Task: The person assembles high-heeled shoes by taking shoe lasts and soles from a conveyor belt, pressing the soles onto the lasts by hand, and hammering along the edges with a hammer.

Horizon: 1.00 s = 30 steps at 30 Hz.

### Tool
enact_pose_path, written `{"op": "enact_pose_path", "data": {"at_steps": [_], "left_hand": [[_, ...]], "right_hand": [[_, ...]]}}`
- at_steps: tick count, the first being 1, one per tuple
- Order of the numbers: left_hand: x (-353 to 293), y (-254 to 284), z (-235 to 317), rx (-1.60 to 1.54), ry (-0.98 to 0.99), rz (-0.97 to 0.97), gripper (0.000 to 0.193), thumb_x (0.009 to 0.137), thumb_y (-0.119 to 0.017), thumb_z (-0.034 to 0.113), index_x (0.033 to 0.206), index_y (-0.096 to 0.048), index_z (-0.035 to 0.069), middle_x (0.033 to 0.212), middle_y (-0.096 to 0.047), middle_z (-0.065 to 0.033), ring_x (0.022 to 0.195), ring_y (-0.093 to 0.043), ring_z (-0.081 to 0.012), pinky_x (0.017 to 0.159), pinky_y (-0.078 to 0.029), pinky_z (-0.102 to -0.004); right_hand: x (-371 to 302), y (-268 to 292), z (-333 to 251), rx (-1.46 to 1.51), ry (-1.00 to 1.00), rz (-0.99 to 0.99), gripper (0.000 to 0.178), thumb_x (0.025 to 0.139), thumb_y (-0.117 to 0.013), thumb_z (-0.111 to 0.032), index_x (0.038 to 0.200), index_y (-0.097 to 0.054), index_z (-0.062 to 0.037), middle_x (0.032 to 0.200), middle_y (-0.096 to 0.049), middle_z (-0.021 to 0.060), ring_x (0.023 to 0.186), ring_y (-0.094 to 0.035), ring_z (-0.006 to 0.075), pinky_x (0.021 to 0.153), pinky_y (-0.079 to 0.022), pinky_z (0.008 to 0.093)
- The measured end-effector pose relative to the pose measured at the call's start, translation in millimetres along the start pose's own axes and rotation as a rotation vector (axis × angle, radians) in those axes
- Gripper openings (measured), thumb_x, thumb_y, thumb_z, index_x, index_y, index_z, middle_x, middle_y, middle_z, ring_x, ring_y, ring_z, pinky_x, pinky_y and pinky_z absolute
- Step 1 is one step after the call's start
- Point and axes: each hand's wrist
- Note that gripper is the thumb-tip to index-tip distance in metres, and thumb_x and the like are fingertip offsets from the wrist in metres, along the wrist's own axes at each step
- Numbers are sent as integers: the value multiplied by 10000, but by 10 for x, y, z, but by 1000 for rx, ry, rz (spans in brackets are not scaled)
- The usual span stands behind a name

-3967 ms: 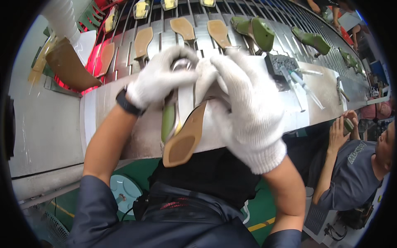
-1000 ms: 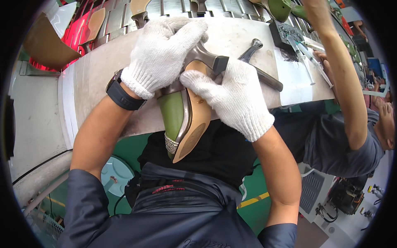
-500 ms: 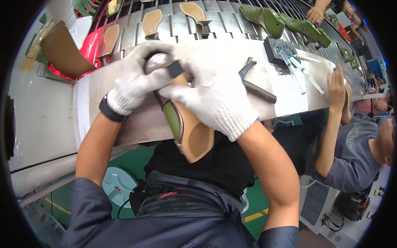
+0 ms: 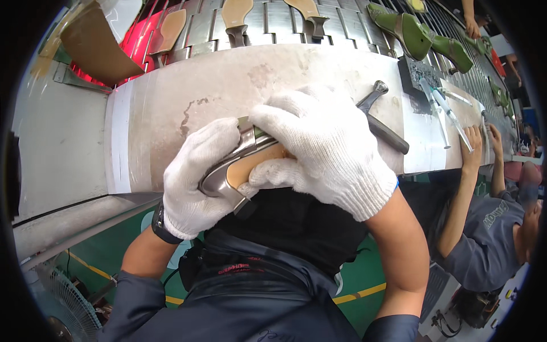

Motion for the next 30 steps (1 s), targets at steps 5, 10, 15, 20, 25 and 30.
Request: {"op": "enact_pose_path", "data": {"at_steps": [5, 10, 15, 20, 25, 30], "left_hand": [[-16, -13, 4, 75, -60, -4, 739, 770, -1014, 112, 1423, -686, 2, 1429, -719, -247, 1336, -697, -459, 1125, -569, -531], [-32, -56, 16, 75, -47, 1, 739, 779, -1015, 145, 1422, -681, 1, 1428, -717, -252, 1327, -699, -470, 1115, -575, -546], [-57, -66, -7, 79, -66, 9, 730, 796, -1005, 162, 1419, -659, 5, 1430, -709, -249, 1317, -699, -486, 1106, -584, -562], [-65, -43, -15, 87, -61, -23, 706, 812, -995, 178, 1415, -657, 37, 1445, -695, -237, 1308, -695, -493, 1095, -592, -561], [-78, -76, -27, 67, -70, 15, 695, 816, -991, 191, 1411, -661, 45, 1442, -694, -233, 1298, -696, -490, 1065, -599, -551], [-156, -193, -46, 101, -99, 49, 709, 795, -991, 179, 1404, -657, 33, 1439, -685, -244, 1286, -694, -477, 1064, -592, -549]], "right_hand": [[-22, -33, 19, -116, 37, -8, 730, 813, -842, -607, 1314, -761, -82, 1183, -767, 123, 1102, -717, 367, 987, -532, 490], [-5, 0, 1, -126, 30, -45, 711, 855, -793, -640, 1299, -770, -85, 1169, -774, 108, 1094, -726, 348, 974, -529, 479], [7, -3, -37, -130, 3, -65, 685, 866, -785, -636, 1275, -782, -86, 1170, -782, 102, 1080, -733, 339, 958, -531, 469], [51, 25, -89, -123, -46, -77, 660, 858, -799, -617, 1252, -798, -87, 1145, -790, 97, 1055, -742, 325, 936, -537, 454], [102, 55, -105, -73, -85, -97, 674, 789, -860, -594, 1209, -808, -69, 1095, -801, 90, 1024, -748, 322, 904, -546, 439], [319, 169, -289, 23, -276, -257, 653, 705, -945, -528, 1132, -811, -53, 1065, -803, 104, 1006, -750, 324, 889, -557, 443]]}}
Point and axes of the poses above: each hand's wrist, its own x-axis towards the middle knuckle, its own y-axis out of the back of the hand, z = x × y
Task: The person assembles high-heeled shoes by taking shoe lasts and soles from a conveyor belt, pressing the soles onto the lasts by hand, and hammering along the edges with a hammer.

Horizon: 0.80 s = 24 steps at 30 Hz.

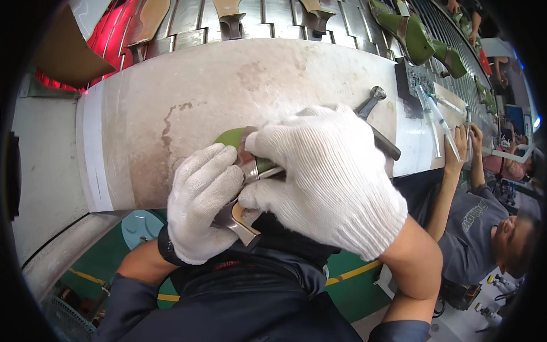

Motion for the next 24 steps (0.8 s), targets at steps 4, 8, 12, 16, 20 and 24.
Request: {"op": "enact_pose_path", "data": {"at_steps": [4, 8, 12, 16, 20, 24], "left_hand": [[12, -222, 191, 174, 85, 26, 951, 675, -1000, 263, 1511, -604, 42, 1527, -625, -230, 1372, -629, -430, 1130, -484, -564], [113, -82, 326, 191, 156, -171, 1174, 573, -1052, 306, 1577, -527, 1, 1639, -527, -293, 1480, -546, -476, 1225, -379, -593], [390, 58, 155, -12, 101, -142, 883, 644, -1038, 217, 1395, -619, 14, 1574, -587, -304, 1452, -578, -492, 1203, -445, -563], [669, -11, 9, -85, 303, -240, 543, 764, -976, 134, 1155, -619, 14, 1506, -655, -274, 1176, -710, -266, 1000, -575, -402], [815, 5, 89, -182, 465, -324, 457, 806, -919, 105, 1115, -595, 16, 1478, -672, -262, 1034, -664, -150, 887, -583, -341], [790, -82, 65, -167, 410, -270, 389, 826, -861, 72, 1021, -528, 27, 1503, -651, -260, 931, -598, -100, 820, -553, -295]], "right_hand": [[43, 44, 160, -135, 46, 14, 668, 701, -987, -428, 1197, -783, -30, 1151, -789, 150, 1133, -734, 354, 1013, -542, 452], [-237, -259, 457, -343, 129, 505, 659, 798, -925, -293, 1381, -733, -53, 1390, -722, 219, 1346, -678, 377, 1203, -491, 474], [-619, -426, 782, 251, -392, 757, 480, 963, -770, -90, 1430, -702, -5, 1427, -721, 227, 1309, -717, 340, 1182, -513, 448], [-830, -703, 1230, -109, -195, 855, 412, 927, -702, 18, 1337, -736, -1, 1274, -759, 238, 1211, -738, 412, 1118, -543, 473], [-851, -610, 1185, -84, -159, 786, 460, 891, -661, 71, 1331, -742, -36, 1224, -741, 246, 1149, -708, 450, 1041, -554, 512], [-802, -630, 1219, -245, -146, 806, 471, 894, -666, 27, 1349, -746, -67, 1125, -728, 188, 1032, -683, 410, 928, -537, 514]]}}
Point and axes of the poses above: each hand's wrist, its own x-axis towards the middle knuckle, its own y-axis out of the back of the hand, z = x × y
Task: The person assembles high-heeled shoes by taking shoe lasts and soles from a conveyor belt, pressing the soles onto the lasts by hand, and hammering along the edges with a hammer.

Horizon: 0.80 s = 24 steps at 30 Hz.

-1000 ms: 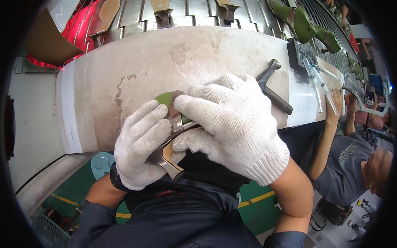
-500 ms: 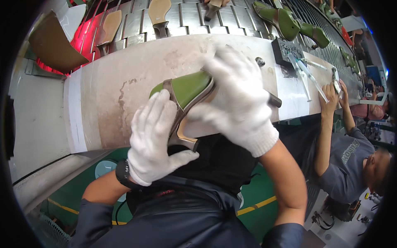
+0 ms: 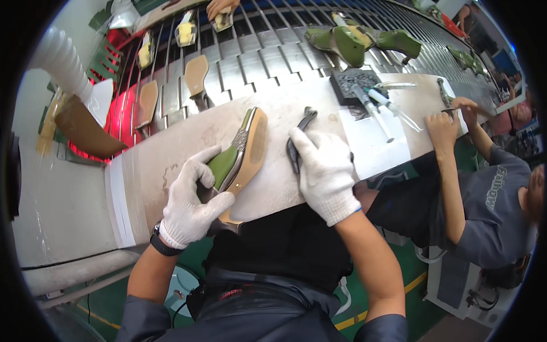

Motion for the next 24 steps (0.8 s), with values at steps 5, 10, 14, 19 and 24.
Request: {"op": "enact_pose_path", "data": {"at_steps": [5, 10, 14, 19, 24], "left_hand": [[-30, -56, 74, -33, 31, 22, 398, 817, -861, 74, 998, -509, 32, 1509, -646, -253, 929, -566, -102, 810, -527, -285], [-73, -89, 167, -21, 115, 55, 395, 810, -854, 100, 1022, -531, 20, 1497, -661, -254, 1018, -611, -162, 910, -529, -331], [-58, -105, 92, 26, -46, 101, 394, 820, -873, 129, 1027, -559, 11, 1516, -650, -279, 1146, -675, -234, 1033, -546, -381], [-71, -118, -15, -30, -42, 98, 391, 816, -874, 131, 1024, -568, 4, 1492, -667, -294, 1249, -671, -275, 1105, -517, -397], [-76, -108, -4, -24, -25, 77, 359, 856, -825, 106, 1044, -531, 19, 1538, -616, -303, 1301, -612, -239, 1103, -494, -367]], "right_hand": [[-69, -29, 27, 49, -34, 92, 438, 894, -664, -16, 1325, -734, -51, 1126, -744, 169, 1045, -698, 397, 947, -531, 522], [-136, -53, 76, 85, -55, 109, 403, 885, -690, -69, 1286, -730, -56, 1084, -742, 151, 1056, -705, 386, 960, -526, 520], [-186, -62, 68, 51, -58, 156, 429, 876, -704, -79, 1305, -719, -73, 1095, -738, 133, 1072, -701, 372, 974, -519, 512], [-200, -54, 82, 71, -86, 126, 419, 892, -704, -78, 1311, -704, -75, 1123, -742, 128, 1096, -699, 373, 1002, -511, 512], [-209, -46, 84, 101, -115, 94, 415, 903, -687, -60, 1317, -711, -73, 1162, -754, 142, 1119, -707, 383, 1028, -509, 512]]}}
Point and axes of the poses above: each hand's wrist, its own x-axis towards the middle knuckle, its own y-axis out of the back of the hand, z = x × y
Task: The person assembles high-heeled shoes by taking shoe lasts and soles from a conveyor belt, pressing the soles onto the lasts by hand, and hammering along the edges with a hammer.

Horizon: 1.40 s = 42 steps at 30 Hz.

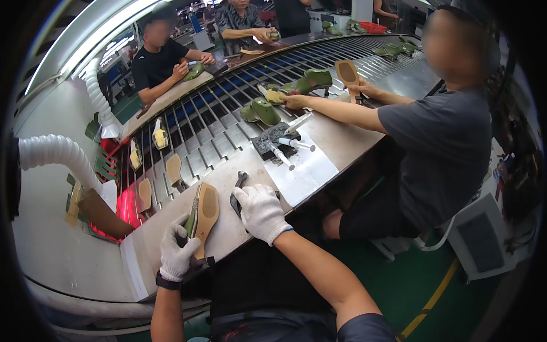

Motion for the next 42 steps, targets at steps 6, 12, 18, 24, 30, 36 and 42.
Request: {"op": "enact_pose_path", "data": {"at_steps": [6, 12, 18, 24, 30, 36, 42], "left_hand": [[2, -24, 66, -105, 18, -2, 376, 841, -837, 104, 1052, -539, 15, 1544, -606, -318, 1308, -616, -256, 1119, -490, -382], [-16, 24, 52, 10, -22, 31, 412, 807, -889, 156, 1035, -586, -3, 1499, -650, -329, 1306, -677, -334, 1124, -523, -429], [-34, 34, 162, -24, 52, 35, 442, 780, -921, 156, 1022, -595, -19, 1464, -669, -319, 1209, -705, -310, 1052, -563, -411], [-29, 103, 163, -36, 80, 47, 421, 760, -931, 131, 982, -601, -5, 1432, -681, -300, 1113, -708, -284, 976, -586, -407], [-12, 119, 166, -14, 46, 48, 396, 748, -927, 125, 968, -622, -1, 1425, -683, -309, 1205, -711, -372, 1029, -574, -441], [-9, 105, 119, 12, -61, 75, 392, 750, -932, 146, 961, -634, 2, 1418, -691, -311, 1205, -712, -371, 1022, -570, -439], [-16, 123, 142, 1, 18, 56, 387, 754, -930, 151, 951, -633, -1, 1414, -694, -309, 1212, -722, -380, 1026, -577, -437]], "right_hand": [[-9, 15, 6, -43, 33, 48, 427, 895, -700, -109, 1320, -703, -74, 1095, -725, 118, 1081, -692, 366, 996, -512, 503], [28, 58, -63, -42, 32, 42, 429, 886, -703, -94, 1315, -704, -77, 1121, -739, 116, 1076, -700, 359, 999, -515, 499], [61, 56, -114, -63, 14, 7, 428, 872, -700, -60, 1299, -723, -77, 1130, -774, 133, 1077, -722, 360, 977, -526, 514], [142, 35, -182, -41, 24, 36, 377, 879, -691, -44, 1251, -751, -57, 1102, -790, 142, 1046, -731, 367, 978, -533, 513], [144, 6, -157, -69, 48, 35, 396, 868, -708, -58, 1264, -732, -62, 1101, -779, 133, 1049, -727, 364, 952, -545, 519], [133, 5, -180, -70, 50, 49, 383, 869, -706, -58, 1252, -732, -65, 1093, -779, 133, 1040, -727, 368, 934, -546, 524], [132, 25, -192, -64, 46, 46, 382, 873, -711, -65, 1255, -724, -71, 1083, -777, 129, 1023, -723, 365, 919, -543, 523]]}}
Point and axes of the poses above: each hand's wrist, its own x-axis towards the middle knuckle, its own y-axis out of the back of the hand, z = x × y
